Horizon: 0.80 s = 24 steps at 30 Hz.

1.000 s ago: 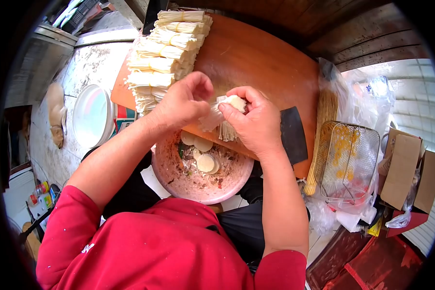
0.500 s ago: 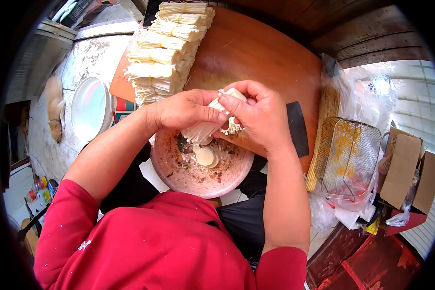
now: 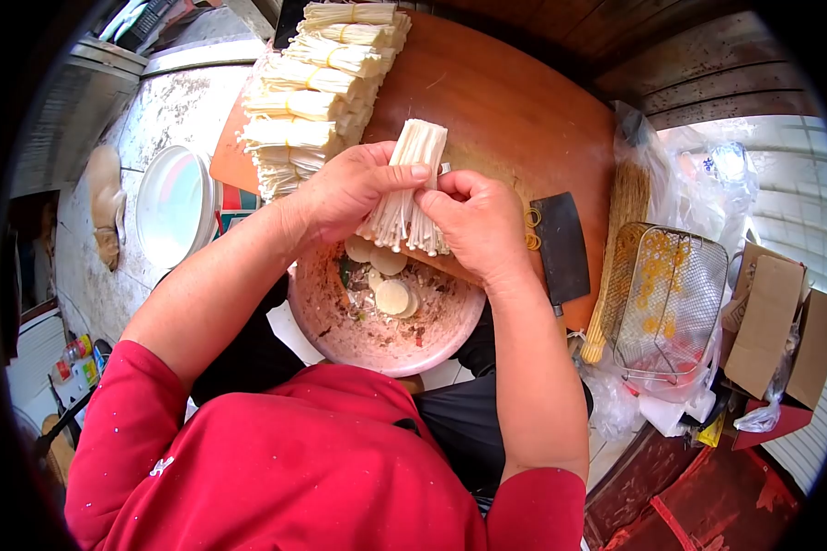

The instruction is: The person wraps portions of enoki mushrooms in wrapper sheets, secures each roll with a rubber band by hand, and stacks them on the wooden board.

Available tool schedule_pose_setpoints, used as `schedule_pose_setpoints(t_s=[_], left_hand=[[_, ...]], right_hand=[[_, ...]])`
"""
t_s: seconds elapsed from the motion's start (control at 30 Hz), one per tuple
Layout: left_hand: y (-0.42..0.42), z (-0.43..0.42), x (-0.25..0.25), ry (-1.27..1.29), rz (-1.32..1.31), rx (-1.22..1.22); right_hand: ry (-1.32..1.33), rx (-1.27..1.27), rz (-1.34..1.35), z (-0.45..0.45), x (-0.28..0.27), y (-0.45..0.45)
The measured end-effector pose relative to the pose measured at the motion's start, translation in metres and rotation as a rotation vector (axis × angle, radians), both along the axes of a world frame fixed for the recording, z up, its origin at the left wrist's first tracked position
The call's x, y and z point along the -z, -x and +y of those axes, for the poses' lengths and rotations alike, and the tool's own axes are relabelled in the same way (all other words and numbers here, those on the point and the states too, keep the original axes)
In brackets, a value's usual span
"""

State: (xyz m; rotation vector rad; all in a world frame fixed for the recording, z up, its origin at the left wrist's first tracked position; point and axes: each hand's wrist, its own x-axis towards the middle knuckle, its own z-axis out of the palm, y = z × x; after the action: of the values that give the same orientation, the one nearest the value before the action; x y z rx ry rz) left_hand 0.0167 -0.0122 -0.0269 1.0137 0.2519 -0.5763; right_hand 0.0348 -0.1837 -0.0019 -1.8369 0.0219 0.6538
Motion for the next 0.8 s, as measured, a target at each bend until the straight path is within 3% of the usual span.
schedule_pose_setpoints(t_s=[0.17, 0.33, 0.4, 0.57, 0.8], left_hand=[[0.0, 0.004, -0.01, -0.151, -0.043, 0.078], [-0.007, 0.012, -0.021, -0.555, -0.036, 0.112], [-0.009, 0.015, -0.013, -0.554, -0.021, 0.055], [-0.006, 0.013, -0.01, -0.486, -0.001, 0.003], [0.0, 0.009, -0.006, -0.443, -0.044, 0.113]], right_hand=[[0.037, -0.033, 0.008, -0.007, -0.002, -0.003], [0.145, -0.067, -0.033, -0.026, 0.007, -0.016], [0.397, -0.083, -0.137, -0.032, 0.011, -0.019], [0.663, -0.251, -0.097, -0.037, 0.046, -0.025], [0.746, -0.295, -0.043, -0.016, 0.034, -0.024]])
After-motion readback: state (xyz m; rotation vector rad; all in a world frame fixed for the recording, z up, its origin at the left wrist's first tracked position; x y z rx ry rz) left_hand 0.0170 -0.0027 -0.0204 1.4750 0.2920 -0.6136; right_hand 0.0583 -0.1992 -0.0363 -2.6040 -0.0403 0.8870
